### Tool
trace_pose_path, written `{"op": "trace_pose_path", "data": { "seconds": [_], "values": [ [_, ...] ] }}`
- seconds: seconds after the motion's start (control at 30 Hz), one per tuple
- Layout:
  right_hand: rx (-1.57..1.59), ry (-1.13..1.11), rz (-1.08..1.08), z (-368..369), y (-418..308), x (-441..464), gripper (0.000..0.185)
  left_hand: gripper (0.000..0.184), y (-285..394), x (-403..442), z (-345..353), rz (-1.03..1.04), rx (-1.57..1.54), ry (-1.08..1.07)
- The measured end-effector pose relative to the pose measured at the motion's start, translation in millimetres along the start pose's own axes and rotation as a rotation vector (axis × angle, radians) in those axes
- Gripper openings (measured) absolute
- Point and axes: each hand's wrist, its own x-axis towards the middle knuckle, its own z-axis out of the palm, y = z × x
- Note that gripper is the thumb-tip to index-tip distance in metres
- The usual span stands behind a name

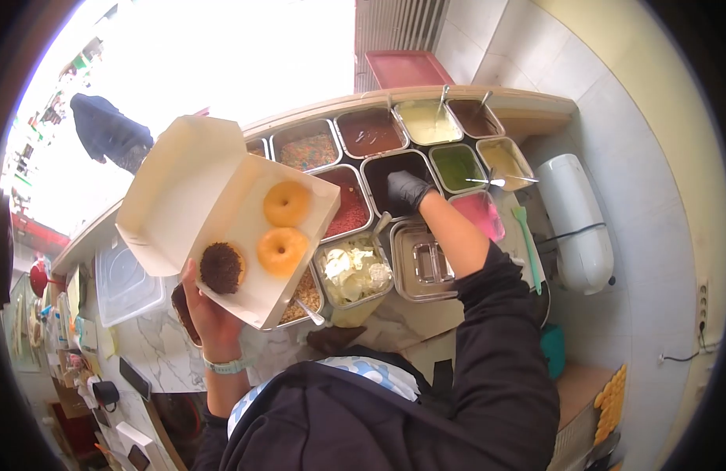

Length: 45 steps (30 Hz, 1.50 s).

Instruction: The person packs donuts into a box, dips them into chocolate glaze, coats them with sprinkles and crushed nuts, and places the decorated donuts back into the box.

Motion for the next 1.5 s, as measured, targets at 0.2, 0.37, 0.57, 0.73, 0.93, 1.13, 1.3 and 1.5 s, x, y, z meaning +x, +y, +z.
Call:
{"op": "trace_pose_path", "data": {
  "seconds": [0.2,0.37,0.57,0.73,0.93,1.13,1.3,1.5],
  "values": [
    [0.24,0.294,0.11,26.8,-3.7,11.9,0.013,0.035,-6.5,2.5,4.6,-0.04,0.004,0.046],
    [0.848,0.325,0.121,-86.2,-4.0,-62.3,0.015,0.042,-4.4,0.3,-2.4,-0.111,0.011,-0.002],
    [1.063,0.245,-0.422,-196.7,-118.8,-120.2,0.014,0.047,-13.1,-0.5,2.8,-0.235,0.041,-0.074],
    [0.509,0.358,-0.769,-171.6,-198.4,-73.7,0.013,0.047,-19.8,-5.7,5.6,-0.326,-0.018,-0.087],
    [0.322,0.44,-0.765,-175.5,-219.1,-77.1,0.012,0.04,-11.6,-12.0,2.0,-0.306,-0.067,-0.099],
    [0.512,0.47,-0.764,-187.9,-199.7,-93.9,0.016,0.046,-13.8,-10.9,2.7,-0.292,-0.013,-0.085],
    [0.941,0.612,-0.213,-195.7,-100.2,-130.7,0.017,0.044,-10.5,-7.3,-6.1,-0.141,-0.01,-0.065],
    [0.164,0.199,-0.073,-17.4,3.6,-38.5,0.015,0.044,-4.1,-5.9,-6.1,-0.065,0.027,-0.029]
  ]
}}
